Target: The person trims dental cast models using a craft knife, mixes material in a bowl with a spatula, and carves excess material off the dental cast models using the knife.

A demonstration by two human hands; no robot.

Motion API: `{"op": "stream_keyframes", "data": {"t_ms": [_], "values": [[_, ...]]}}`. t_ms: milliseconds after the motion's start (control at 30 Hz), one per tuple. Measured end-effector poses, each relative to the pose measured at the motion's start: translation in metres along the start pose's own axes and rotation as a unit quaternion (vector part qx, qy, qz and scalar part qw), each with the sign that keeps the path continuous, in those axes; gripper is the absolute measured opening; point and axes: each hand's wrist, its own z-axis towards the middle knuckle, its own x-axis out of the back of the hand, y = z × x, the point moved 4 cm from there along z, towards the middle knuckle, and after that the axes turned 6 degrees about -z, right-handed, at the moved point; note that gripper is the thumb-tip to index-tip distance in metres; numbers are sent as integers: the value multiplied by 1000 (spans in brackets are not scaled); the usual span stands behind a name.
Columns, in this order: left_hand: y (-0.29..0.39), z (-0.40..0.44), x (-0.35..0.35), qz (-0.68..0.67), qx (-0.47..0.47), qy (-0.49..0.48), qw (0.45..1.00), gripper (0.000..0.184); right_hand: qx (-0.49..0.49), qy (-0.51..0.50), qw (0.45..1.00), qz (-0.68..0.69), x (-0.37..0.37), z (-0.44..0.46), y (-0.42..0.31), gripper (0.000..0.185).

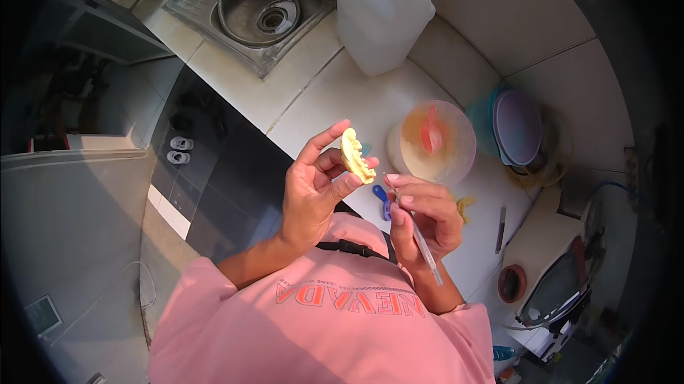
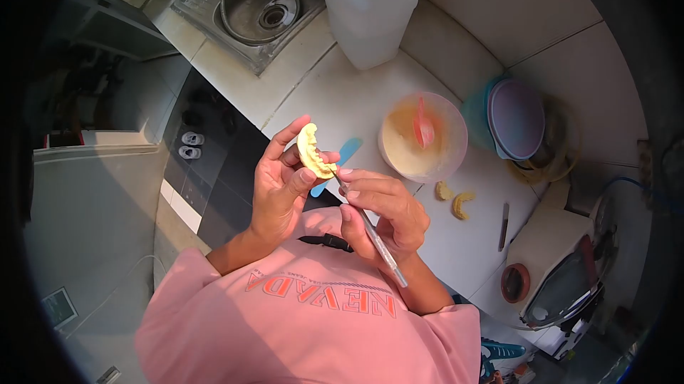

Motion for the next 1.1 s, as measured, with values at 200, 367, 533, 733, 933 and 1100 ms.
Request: {"op": "stream_keyframes", "data": {"t_ms": [200, 367, 533, 733, 933, 1100], "values": [[21, -19, -23, 27, -46, -28, 998, 69, 72, -52, 996, -12, -2, 9, -24, 23], [25, -28, -31, 26, -75, -36, 996, 69, 104, -57, 992, -31, 0, 10, -38, 27], [27, -32, -34, 41, -79, -41, 995, 70, 120, -53, 990, -55, 0, 11, -44, 27], [27, -36, -36, 41, -91, -42, 994, 70, 115, -24, 991, -71, -1, 13, -50, 32], [27, -38, -35, 36, -88, -39, 995, 70, 153, -49, 983, -88, -1, 9, -49, 28], [27, -40, -37, 22, -76, -33, 996, 69, 151, -43, 984, -90, -1, 9, -51, 29]]}}
